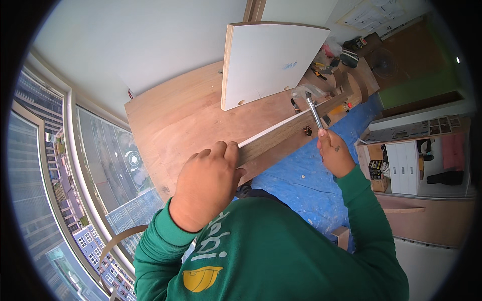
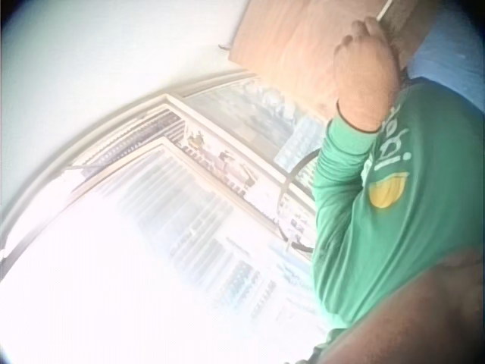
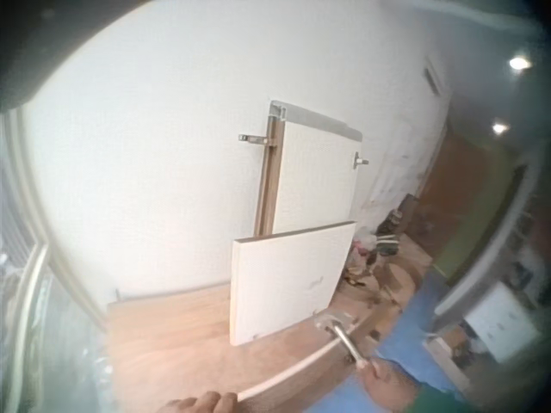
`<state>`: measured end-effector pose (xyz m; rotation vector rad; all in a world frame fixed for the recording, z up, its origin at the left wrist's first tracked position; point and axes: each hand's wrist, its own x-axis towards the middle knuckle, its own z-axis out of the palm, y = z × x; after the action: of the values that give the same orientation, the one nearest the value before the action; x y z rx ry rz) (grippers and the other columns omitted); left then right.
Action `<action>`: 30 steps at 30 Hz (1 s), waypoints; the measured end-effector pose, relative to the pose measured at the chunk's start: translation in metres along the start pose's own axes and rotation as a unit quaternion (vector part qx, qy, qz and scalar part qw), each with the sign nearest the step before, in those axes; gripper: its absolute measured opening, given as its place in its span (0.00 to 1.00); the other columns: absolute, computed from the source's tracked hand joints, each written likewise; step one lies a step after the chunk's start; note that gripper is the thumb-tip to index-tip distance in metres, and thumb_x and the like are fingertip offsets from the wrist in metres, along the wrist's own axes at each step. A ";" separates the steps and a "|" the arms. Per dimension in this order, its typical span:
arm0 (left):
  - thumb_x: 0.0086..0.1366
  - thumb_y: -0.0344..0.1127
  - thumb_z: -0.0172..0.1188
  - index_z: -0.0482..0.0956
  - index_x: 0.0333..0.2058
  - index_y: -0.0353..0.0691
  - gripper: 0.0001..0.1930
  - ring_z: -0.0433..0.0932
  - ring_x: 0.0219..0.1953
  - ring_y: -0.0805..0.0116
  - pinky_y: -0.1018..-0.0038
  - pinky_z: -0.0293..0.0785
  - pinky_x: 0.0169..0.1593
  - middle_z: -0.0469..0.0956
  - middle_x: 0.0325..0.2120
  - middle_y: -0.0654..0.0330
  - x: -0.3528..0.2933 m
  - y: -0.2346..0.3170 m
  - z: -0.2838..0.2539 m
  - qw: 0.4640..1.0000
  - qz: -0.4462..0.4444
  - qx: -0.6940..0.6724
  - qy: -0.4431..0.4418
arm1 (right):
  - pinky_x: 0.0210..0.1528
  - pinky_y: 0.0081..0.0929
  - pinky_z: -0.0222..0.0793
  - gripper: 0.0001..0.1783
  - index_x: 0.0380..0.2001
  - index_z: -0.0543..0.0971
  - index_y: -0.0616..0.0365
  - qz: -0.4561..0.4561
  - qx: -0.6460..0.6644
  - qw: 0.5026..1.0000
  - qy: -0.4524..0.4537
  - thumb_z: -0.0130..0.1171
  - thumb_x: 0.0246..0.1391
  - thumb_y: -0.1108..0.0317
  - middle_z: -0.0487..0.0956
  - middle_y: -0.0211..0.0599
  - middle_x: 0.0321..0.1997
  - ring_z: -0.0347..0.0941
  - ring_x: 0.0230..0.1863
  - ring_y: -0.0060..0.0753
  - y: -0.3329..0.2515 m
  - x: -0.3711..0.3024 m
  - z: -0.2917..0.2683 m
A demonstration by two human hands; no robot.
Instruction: The person assembles a wooden cabinet by aligning and joining panels. They use a utility knife to trim edges and a hammer to tap pieces into place, then fit a curved door panel onto the frame. The work occurs on a protected floor surface in a room with a large window.
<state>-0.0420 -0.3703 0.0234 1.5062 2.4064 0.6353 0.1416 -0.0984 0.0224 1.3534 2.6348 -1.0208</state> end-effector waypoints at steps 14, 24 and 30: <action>0.57 0.18 0.68 0.80 0.58 0.35 0.28 0.81 0.56 0.60 0.67 0.74 0.60 0.83 0.54 0.53 -0.023 -0.077 0.087 0.834 0.051 -0.531 0.139 | 0.22 0.33 0.67 0.26 0.30 0.70 0.61 -0.016 0.088 0.991 -0.101 0.46 0.76 0.50 0.71 0.37 0.21 0.67 0.18 0.30 -0.049 -0.041 0.054; 0.62 0.15 0.62 0.81 0.57 0.32 0.24 0.83 0.50 0.66 0.71 0.78 0.56 0.84 0.53 0.53 -0.031 -0.077 0.090 0.830 0.048 -0.536 0.150 | 0.30 0.45 0.66 0.21 0.32 0.71 0.65 -0.217 -0.003 0.954 -0.208 0.49 0.75 0.58 0.72 0.50 0.21 0.68 0.23 0.50 -0.113 -0.087 0.109; 0.57 0.17 0.63 0.80 0.59 0.37 0.28 0.84 0.50 0.66 0.70 0.79 0.54 0.85 0.50 0.53 -0.028 -0.078 0.090 0.840 0.013 -0.528 0.123 | 0.22 0.47 0.63 0.19 0.28 0.69 0.63 -0.313 0.038 0.914 -0.254 0.53 0.73 0.62 0.72 0.52 0.16 0.70 0.18 0.56 -0.129 -0.092 0.131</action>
<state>-0.0540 -0.4034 -0.0937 0.9589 1.5765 1.8399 0.0689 -0.2908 0.0159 0.1459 2.6331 -1.3034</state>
